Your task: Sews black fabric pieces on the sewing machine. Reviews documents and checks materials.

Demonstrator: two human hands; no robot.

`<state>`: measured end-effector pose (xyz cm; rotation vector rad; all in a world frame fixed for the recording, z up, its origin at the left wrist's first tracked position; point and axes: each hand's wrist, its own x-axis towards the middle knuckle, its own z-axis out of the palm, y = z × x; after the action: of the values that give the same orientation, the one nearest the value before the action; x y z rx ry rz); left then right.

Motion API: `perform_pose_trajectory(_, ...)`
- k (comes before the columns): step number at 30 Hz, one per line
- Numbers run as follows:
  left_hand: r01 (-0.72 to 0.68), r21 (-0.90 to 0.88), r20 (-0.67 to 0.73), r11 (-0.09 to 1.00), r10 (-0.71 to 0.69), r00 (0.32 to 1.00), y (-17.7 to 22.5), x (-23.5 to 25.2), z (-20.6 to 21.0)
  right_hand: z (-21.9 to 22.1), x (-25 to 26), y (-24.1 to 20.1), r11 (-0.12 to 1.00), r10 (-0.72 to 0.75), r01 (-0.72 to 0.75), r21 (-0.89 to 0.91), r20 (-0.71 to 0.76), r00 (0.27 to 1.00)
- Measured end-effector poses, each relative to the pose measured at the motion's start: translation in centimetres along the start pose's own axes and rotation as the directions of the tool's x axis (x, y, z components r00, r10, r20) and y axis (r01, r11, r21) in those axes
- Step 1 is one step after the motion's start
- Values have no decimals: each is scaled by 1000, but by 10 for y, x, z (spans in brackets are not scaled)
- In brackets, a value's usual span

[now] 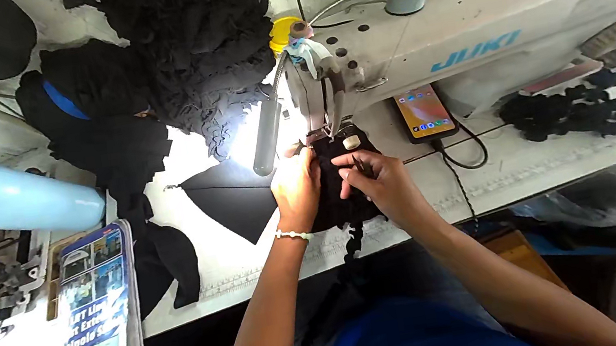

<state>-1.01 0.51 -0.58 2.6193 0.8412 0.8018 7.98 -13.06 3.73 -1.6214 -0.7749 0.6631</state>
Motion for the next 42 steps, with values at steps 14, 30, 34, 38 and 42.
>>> perform_pose_trajectory(14, -528, -89, 162, 845, 535, 829, -44, 23, -18, 26, -21, 3, 783, 173, -38, -620, 159, 972)
perform_pose_trajectory(30, -343, -61, 75, 937, 347, 935, -45, -15, -10, 35, 23, 9, 762, 61, 7, -647, 83, 995)
perform_pose_trajectory(34, -327, -38, 90, 944, 329, 940, -45, -18, -11, 30, 20, 8, 781, -2, 6, -625, 7, 1000)
perform_pose_trajectory(38, -294, -62, 97, 954, 299, 949, -41, -17, -11, 29, 18, 4, 783, 54, -40, -620, 4, 999)
perform_pose_trajectory(42, -198, -87, 128, 976, 209, 970, -31, -14, -15, 31, 4, 18, 719, -187, 154, -677, 25, 982)
